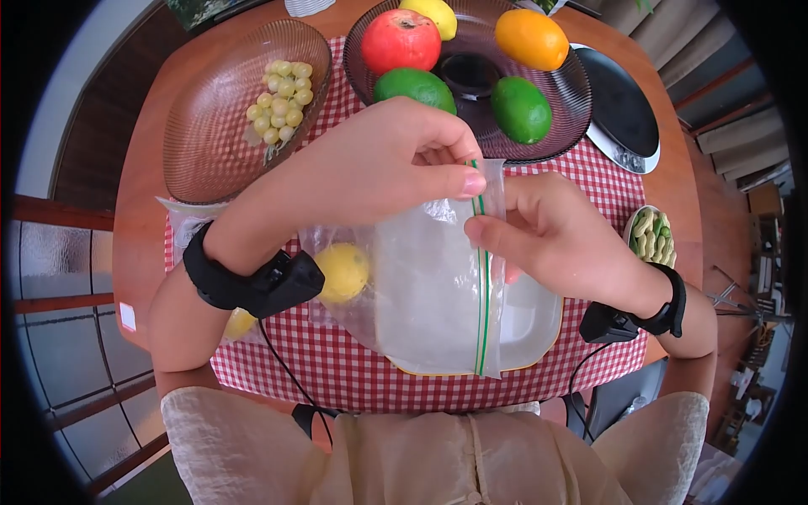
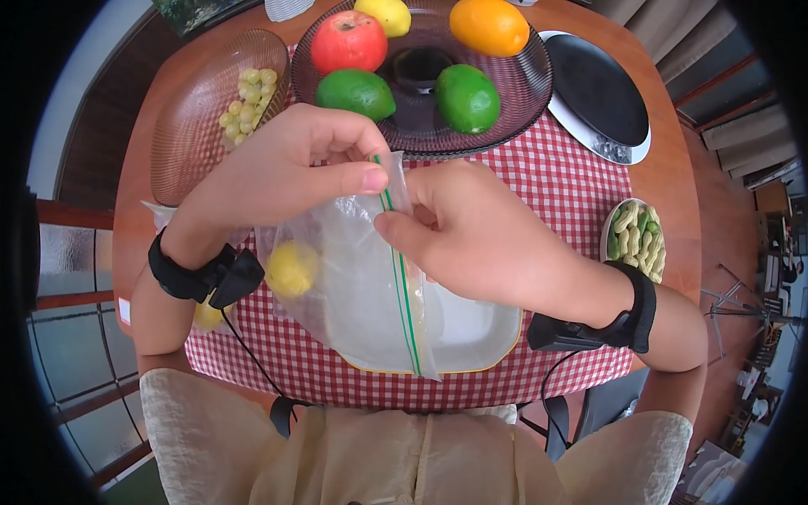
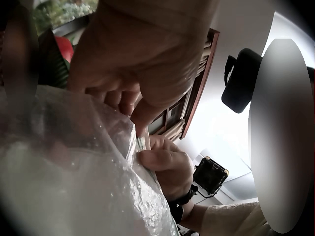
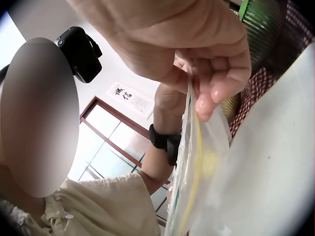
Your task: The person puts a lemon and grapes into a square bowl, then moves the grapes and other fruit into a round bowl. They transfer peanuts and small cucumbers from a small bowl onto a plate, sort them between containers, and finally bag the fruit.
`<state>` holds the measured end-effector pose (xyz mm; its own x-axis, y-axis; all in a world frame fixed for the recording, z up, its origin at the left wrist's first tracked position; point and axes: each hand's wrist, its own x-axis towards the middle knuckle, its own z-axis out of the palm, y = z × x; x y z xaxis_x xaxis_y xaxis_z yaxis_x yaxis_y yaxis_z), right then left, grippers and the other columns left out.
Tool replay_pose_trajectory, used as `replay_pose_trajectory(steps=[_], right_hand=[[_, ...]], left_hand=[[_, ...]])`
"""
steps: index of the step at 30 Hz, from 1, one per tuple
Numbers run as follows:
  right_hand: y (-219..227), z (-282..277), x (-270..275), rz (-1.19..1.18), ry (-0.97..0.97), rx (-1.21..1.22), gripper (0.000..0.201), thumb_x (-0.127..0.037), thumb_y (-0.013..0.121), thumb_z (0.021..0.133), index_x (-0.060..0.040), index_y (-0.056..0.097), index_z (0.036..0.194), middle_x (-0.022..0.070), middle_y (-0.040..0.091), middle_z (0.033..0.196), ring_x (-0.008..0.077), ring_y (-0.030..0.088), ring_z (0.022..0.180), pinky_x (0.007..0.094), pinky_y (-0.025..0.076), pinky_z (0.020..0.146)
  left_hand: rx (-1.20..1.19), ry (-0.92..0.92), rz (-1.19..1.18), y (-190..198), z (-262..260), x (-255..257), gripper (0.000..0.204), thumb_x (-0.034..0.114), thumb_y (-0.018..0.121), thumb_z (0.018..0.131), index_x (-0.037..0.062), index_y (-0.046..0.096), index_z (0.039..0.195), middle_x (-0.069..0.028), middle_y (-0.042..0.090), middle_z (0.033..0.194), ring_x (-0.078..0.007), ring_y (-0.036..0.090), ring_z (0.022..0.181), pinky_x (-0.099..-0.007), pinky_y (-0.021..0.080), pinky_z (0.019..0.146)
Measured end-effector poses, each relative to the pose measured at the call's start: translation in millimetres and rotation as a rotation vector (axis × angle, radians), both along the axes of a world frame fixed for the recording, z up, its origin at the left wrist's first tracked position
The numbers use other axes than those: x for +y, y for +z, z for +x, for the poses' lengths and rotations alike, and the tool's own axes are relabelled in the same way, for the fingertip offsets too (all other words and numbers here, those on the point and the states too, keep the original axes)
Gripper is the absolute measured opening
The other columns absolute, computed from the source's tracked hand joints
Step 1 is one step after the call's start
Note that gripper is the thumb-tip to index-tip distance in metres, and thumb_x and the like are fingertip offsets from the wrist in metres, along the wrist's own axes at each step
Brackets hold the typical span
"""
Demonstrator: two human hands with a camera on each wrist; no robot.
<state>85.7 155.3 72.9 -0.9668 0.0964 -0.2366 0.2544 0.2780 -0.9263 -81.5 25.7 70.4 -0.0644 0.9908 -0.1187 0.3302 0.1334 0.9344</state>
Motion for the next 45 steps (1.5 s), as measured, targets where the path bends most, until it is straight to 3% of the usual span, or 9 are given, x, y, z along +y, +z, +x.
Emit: replay_pose_trajectory(steps=[4, 10, 12, 18, 24, 27, 31, 37, 45], right_hand=[[10, 1, -1, 0.115, -0.003, -0.011, 0.022, -0.015, 0.061, 0.089, 0.0022, 0.057, 0.075, 0.0085, 0.058, 0.056, 0.0138, 0.054, 0.048, 0.0317, 0.04, 0.047], [8, 4, -1, -0.052, -0.018, -0.091, 0.022, -0.013, 0.059, 0.089, 0.0025, 0.058, 0.074, 0.0092, 0.058, 0.057, 0.0144, 0.054, 0.049, 0.033, 0.041, 0.048], [8, 9, -2, 0.083, 0.096, -0.063, 0.022, -0.013, 0.06, 0.088, 0.0028, 0.057, 0.073, 0.0107, 0.056, 0.056, 0.0167, 0.053, 0.05, 0.0348, 0.04, 0.049], [-4, 14, -3, 0.162, 0.097, 0.023, 0.023, -0.013, 0.061, 0.087, 0.0028, 0.055, 0.07, 0.0133, 0.053, 0.055, 0.0223, 0.049, 0.048, 0.0366, 0.039, 0.049], [4, 14, -6, -0.008, 0.102, -0.12, 0.028, -0.013, 0.06, 0.087, 0.0041, 0.053, 0.067, 0.0154, 0.051, 0.055, 0.0262, 0.047, 0.046, 0.0402, 0.037, 0.048], [0, 20, -4, 0.108, 0.241, -0.106, 0.029, -0.014, 0.06, 0.087, 0.0045, 0.054, 0.066, 0.0173, 0.05, 0.054, 0.0286, 0.048, 0.046, 0.0407, 0.037, 0.048], [-7, 21, -8, 0.038, 0.186, -0.071, 0.029, -0.013, 0.06, 0.087, 0.0045, 0.054, 0.064, 0.0188, 0.05, 0.054, 0.0312, 0.049, 0.047, 0.0415, 0.038, 0.049], [-7, 23, -12, 0.134, 0.18, -0.043, 0.028, -0.013, 0.06, 0.087, 0.0042, 0.054, 0.064, 0.0193, 0.049, 0.053, 0.0335, 0.049, 0.046, 0.0424, 0.037, 0.048], [-18, 32, -10, 0.102, 0.245, 0.018, 0.031, -0.013, 0.059, 0.088, 0.0032, 0.052, 0.063, 0.0202, 0.049, 0.054, 0.0352, 0.049, 0.047, 0.0424, 0.038, 0.048]], left_hand=[[0.006, 0.032, 0.04, 2, 5, -1, 0.013, 0.01, 0.062, 0.091, -0.0012, 0.062, 0.097, -0.0001, 0.065, 0.089, -0.0054, 0.058, 0.083, -0.0231, 0.048, 0.076], [-0.153, 0.0, -0.009, -1, 3, -3, 0.013, 0.01, 0.064, 0.09, -0.0009, 0.062, 0.097, -0.0013, 0.065, 0.089, -0.0057, 0.059, 0.084, -0.0223, 0.048, 0.077], [-0.157, 0.031, -0.013, 1, 3, -3, 0.013, 0.01, 0.064, 0.089, -0.0007, 0.062, 0.097, -0.0011, 0.065, 0.089, -0.0056, 0.06, 0.083, -0.0221, 0.048, 0.076], [-0.179, 0.068, -0.014, -2, 3, -4, 0.012, 0.011, 0.064, 0.089, 0.0006, 0.061, 0.094, -0.0006, 0.065, 0.087, -0.0056, 0.06, 0.081, -0.022, 0.048, 0.076], [-0.233, 0.08, 0.025, -10, -1, -7, 0.013, 0.015, 0.063, 0.091, 0.0017, 0.06, 0.093, -0.0009, 0.065, 0.086, -0.0061, 0.06, 0.081, -0.0229, 0.048, 0.076], [-0.26, 0.1, 0.031, -11, -3, -10, 0.016, 0.016, 0.063, 0.09, 0.0016, 0.06, 0.094, -0.0013, 0.065, 0.087, -0.0067, 0.06, 0.082, -0.0231, 0.048, 0.077], [-0.349, 0.093, 0.013, -5, 2, -9, 0.019, 0.018, 0.068, 0.087, 0.0013, 0.063, 0.096, -0.002, 0.066, 0.089, -0.0068, 0.06, 0.084, -0.0222, 0.047, 0.078], [-0.096, 0.008, -0.145, 0, -7, -9, 0.019, 0.015, 0.073, 0.082, 0.0008, 0.068, 0.093, -0.0011, 0.067, 0.084, -0.0057, 0.06, 0.079, -0.0218, 0.047, 0.074], [-0.148, 0.06, -0.043, -11, -4, -10, 0.014, 0.012, 0.071, 0.084, -0.0001, 0.068, 0.091, -0.0014, 0.068, 0.081, -0.0061, 0.061, 0.076, -0.0222, 0.048, 0.071]])
